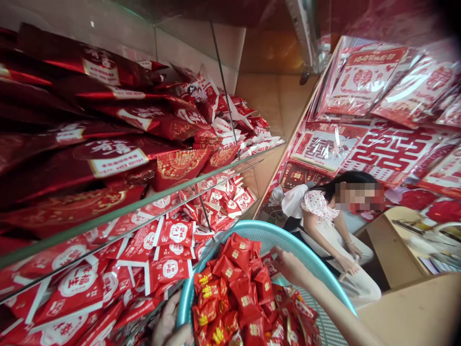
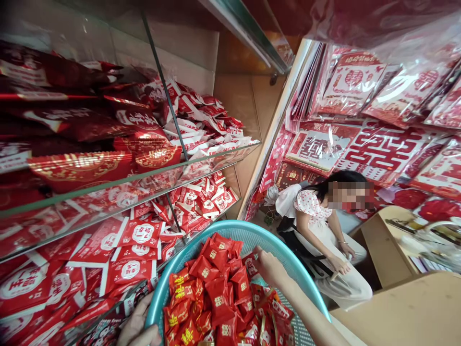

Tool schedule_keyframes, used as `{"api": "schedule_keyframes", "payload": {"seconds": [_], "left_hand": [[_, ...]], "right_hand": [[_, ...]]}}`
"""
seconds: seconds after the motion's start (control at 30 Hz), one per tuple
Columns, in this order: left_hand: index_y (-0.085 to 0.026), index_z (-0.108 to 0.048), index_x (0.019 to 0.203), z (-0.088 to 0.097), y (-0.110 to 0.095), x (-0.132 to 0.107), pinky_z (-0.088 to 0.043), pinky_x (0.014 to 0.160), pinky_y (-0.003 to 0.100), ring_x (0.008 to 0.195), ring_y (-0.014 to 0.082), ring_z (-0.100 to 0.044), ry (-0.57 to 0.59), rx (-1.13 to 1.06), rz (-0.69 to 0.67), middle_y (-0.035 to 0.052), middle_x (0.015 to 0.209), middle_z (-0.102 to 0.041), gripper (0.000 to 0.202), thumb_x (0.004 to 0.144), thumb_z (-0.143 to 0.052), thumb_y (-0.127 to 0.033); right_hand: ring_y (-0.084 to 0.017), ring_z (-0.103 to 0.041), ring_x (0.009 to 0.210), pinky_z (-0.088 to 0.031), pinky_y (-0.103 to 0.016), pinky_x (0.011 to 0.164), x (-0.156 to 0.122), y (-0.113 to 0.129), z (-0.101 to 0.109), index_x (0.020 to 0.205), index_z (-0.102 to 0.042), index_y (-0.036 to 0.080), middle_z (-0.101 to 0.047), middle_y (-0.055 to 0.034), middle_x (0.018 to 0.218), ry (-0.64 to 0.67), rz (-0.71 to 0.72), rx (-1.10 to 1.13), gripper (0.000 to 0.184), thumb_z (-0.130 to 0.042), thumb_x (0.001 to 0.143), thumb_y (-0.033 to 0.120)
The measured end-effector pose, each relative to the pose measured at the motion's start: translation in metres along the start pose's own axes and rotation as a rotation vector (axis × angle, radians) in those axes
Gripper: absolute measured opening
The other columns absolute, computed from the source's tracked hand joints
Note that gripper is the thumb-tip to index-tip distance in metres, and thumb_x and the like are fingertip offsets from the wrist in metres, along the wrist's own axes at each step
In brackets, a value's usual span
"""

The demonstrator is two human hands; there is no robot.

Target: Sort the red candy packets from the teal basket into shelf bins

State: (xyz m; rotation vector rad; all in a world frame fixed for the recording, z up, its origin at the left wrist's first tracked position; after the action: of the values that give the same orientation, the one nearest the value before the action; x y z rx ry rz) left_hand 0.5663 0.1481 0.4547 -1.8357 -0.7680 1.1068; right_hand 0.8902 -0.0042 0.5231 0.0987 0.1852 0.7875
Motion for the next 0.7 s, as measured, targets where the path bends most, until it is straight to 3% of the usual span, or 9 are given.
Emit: {"api": "schedule_keyframes", "payload": {"seconds": [0.1,0.2,0.27,0.4,0.43,0.5,0.6,0.7], "left_hand": [[-0.021,-0.055,0.108,-0.006,-0.001,-0.004,-0.028,0.037,0.018,0.034,0.0075,-0.040,0.001,-0.032,0.035,-0.0084,0.046,-0.052,0.061,0.048,-0.059,-0.014],[-0.022,-0.059,0.102,-0.012,-0.002,-0.007,-0.027,0.037,0.018,0.034,0.0058,-0.040,0.003,-0.073,0.061,-0.0072,0.053,-0.056,0.059,0.044,-0.056,-0.008],[-0.022,-0.060,0.101,-0.014,-0.003,-0.009,-0.027,0.037,0.018,0.034,0.0053,-0.039,0.004,-0.086,0.060,-0.0067,0.055,-0.057,0.059,0.044,-0.055,-0.007],[-0.022,-0.061,0.100,-0.017,-0.002,-0.016,-0.027,0.037,0.017,0.036,0.0051,-0.039,0.015,-0.103,0.052,-0.0069,0.054,-0.056,0.059,0.044,-0.052,-0.006],[-0.022,-0.061,0.100,-0.017,-0.002,-0.017,-0.028,0.038,0.017,0.036,0.0052,-0.039,0.016,-0.107,0.046,-0.0069,0.054,-0.056,0.059,0.044,-0.052,-0.006],[-0.022,-0.061,0.101,-0.019,-0.001,-0.021,-0.031,0.039,0.017,0.036,0.0056,-0.040,0.006,-0.113,0.020,-0.0064,0.055,-0.057,0.059,0.045,-0.052,-0.007],[-0.023,-0.061,0.102,-0.024,0.003,-0.025,-0.031,0.038,0.018,0.036,0.0059,-0.040,-0.040,-0.123,-0.028,-0.0052,0.059,-0.059,0.059,0.046,-0.053,-0.008],[-0.023,-0.064,0.096,-0.036,0.008,-0.032,-0.029,0.038,0.018,0.036,0.0056,-0.038,-0.092,-0.148,-0.086,-0.0059,0.055,-0.056,0.054,0.045,-0.053,-0.008]], "right_hand": [[-0.027,-0.067,0.077,-0.043,-0.030,0.060,-0.001,0.003,-0.003,0.098,-0.060,0.020,-0.069,-0.0098,0.078,-0.001,-0.001,-0.057,0.018,-0.049,0.085,0.023],[-0.030,-0.067,0.078,-0.043,-0.032,0.058,-0.002,0.005,0.009,0.097,-0.060,0.019,-0.069,-0.0128,0.081,-0.035,0.001,-0.111,0.018,-0.049,0.086,0.027],[-0.029,-0.066,0.076,-0.043,-0.032,0.058,0.000,0.008,0.031,0.094,-0.061,0.020,-0.069,-0.0117,0.081,-0.140,0.038,-0.107,0.022,-0.043,0.089,0.031],[-0.029,-0.061,0.090,-0.044,-0.038,0.075,0.004,0.003,0.098,0.102,-0.060,0.020,-0.066,-0.0137,0.099,-0.564,0.143,-0.071,0.036,-0.034,0.090,0.042],[-0.031,-0.059,0.093,-0.044,-0.040,0.078,0.009,-0.004,0.107,0.105,-0.059,0.019,-0.064,-0.0150,0.103,-0.603,0.136,-0.042,0.040,-0.035,0.088,0.047],[-0.030,-0.060,0.089,-0.046,-0.039,0.076,0.030,-0.018,0.104,0.102,-0.061,0.018,-0.066,-0.0144,0.100,-0.478,0.152,0.112,0.048,-0.036,0.085,0.055],[-0.024,-0.062,0.076,-0.048,-0.031,0.067,0.058,-0.022,0.075,0.087,-0.063,0.019,-0.069,-0.0075,0.081,-0.163,0.278,0.360,0.049,-0.033,0.084,0.058],[-0.021,-0.061,0.067,-0.046,-0.029,0.062,0.075,-0.030,0.062,0.082,-0.062,0.021,-0.068,-0.0040,0.073,-0.121,0.316,0.370,0.044,-0.036,0.083,0.057]]}}
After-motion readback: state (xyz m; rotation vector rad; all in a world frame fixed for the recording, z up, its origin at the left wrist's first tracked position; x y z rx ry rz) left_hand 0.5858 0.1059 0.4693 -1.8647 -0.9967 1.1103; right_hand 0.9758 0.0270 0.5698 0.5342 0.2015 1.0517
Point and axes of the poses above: each hand's wrist, its own x-axis towards the middle knuckle, its own z-axis out of the back of the hand, y = z × x, the point moved 9 cm from there along x, towards the middle knuckle
